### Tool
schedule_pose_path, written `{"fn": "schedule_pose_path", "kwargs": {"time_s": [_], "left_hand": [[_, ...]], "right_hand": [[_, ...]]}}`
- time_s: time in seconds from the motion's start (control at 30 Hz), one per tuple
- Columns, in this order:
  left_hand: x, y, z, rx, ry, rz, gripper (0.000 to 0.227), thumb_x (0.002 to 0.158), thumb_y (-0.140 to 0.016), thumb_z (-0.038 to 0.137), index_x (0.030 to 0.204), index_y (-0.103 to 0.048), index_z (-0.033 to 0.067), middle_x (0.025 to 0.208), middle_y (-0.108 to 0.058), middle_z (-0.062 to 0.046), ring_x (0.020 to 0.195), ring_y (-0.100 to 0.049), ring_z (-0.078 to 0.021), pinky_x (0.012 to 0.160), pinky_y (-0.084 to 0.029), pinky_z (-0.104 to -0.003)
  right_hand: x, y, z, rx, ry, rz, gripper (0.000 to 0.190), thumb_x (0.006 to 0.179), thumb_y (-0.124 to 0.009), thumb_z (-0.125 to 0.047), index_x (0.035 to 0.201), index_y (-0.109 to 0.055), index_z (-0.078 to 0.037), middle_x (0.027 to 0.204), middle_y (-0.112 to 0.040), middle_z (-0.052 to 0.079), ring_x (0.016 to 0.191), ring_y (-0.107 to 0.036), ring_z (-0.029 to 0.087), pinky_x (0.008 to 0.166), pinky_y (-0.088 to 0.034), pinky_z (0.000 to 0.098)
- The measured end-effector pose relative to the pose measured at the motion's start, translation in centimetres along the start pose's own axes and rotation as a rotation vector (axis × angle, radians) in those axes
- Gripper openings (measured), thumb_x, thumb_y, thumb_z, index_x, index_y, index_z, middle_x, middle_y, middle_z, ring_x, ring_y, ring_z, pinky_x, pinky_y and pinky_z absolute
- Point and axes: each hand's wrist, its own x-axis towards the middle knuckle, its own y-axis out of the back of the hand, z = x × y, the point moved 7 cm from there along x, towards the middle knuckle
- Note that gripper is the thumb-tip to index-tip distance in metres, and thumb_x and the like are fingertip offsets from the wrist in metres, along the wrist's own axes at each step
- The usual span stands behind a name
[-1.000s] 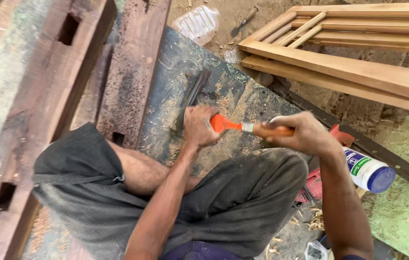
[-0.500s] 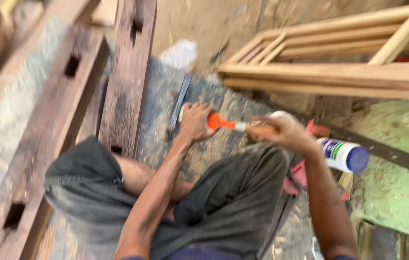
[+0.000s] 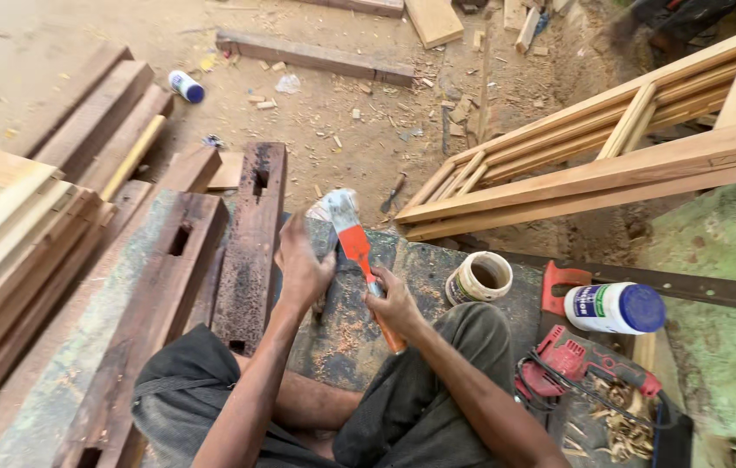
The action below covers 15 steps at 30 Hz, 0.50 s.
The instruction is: The person sits on the ground and uses a scraper to remove material from a metal bar. They repeatedly scrape the surface, occasionally pause to inspect the tool, and continue the scraping motion along the bar.
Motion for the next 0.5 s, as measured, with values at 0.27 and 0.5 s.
{"fn": "schedule_pose_path", "kwargs": {"time_s": [0.27, 0.5], "left_hand": [[1.6, -1.6, -3.5, -0.807, 0.375, 0.041, 0.041, 0.089, -0.082, 0.028, 0.107, -0.07, -0.0062, 0.08, -0.066, -0.006, 0.066, -0.058, -0.0127, 0.058, -0.049, -0.028], [2.5, 0.8, -2.2, -0.834, 0.427, 0.172, 0.038, 0.098, -0.072, 0.031, 0.07, -0.068, 0.005, 0.057, -0.06, -0.001, 0.047, -0.049, -0.0092, 0.043, -0.038, -0.027]], "right_hand": [[-0.7, -0.3, 1.4, -0.221, 0.198, -0.005, 0.064, 0.088, -0.072, -0.025, 0.141, -0.051, 0.002, 0.092, -0.073, 0.019, 0.072, -0.07, 0.021, 0.065, -0.061, 0.0369], [-1.4, 0.2, -0.2, -0.131, 0.323, -0.01, 0.064, 0.087, -0.072, -0.021, 0.142, -0.051, 0.005, 0.107, -0.074, 0.02, 0.089, -0.073, 0.022, 0.08, -0.06, 0.0379]]}}
